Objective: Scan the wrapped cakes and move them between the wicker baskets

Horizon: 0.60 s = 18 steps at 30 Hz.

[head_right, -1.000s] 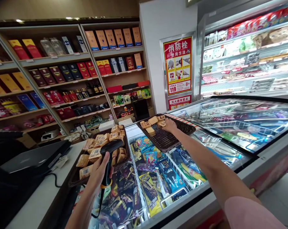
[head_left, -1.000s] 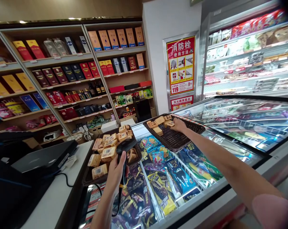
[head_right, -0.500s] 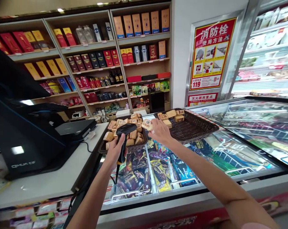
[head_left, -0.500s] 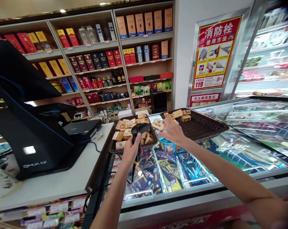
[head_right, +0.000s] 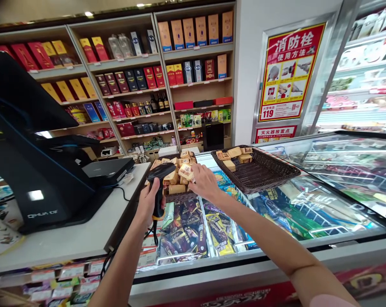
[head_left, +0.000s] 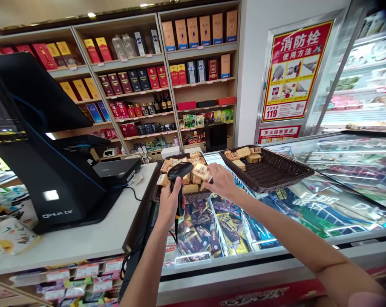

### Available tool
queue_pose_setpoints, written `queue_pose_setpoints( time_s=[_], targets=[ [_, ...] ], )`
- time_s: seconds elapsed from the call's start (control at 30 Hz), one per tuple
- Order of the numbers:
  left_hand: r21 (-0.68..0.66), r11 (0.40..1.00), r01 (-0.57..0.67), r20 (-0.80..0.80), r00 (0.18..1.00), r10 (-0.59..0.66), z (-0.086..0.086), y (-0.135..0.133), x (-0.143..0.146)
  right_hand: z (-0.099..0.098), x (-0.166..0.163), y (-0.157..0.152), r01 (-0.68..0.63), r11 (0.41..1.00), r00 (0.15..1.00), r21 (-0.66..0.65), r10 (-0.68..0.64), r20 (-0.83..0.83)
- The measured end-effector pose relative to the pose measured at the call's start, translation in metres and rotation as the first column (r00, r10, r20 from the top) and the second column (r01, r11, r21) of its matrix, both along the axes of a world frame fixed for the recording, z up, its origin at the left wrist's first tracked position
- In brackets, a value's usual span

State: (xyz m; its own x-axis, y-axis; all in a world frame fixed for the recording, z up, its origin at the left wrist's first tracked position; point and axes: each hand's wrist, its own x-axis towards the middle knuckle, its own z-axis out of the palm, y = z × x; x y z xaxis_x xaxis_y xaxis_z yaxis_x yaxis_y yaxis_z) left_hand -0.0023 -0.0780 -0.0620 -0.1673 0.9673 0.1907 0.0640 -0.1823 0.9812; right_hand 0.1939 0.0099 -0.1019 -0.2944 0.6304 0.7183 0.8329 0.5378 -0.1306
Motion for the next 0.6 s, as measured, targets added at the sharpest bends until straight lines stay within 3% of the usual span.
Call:
queue_pose_setpoints(
  time_s=[0.27,0.6],
  targets=[
    [-0.023,0.992,-0.122,0.089,0.988,0.124,0.000,0.001,-0.037,0.021,-0.030,0.036,0.075,0.988,0.995,-0.138,-0.083,-0.054],
    [-0.032,0.991,-0.131,0.124,0.983,0.134,-0.003,0.020,-0.059,0.041,-0.101,0.162,0.190,0.923,0.979,-0.334,-0.206,-0.012]
  ],
)
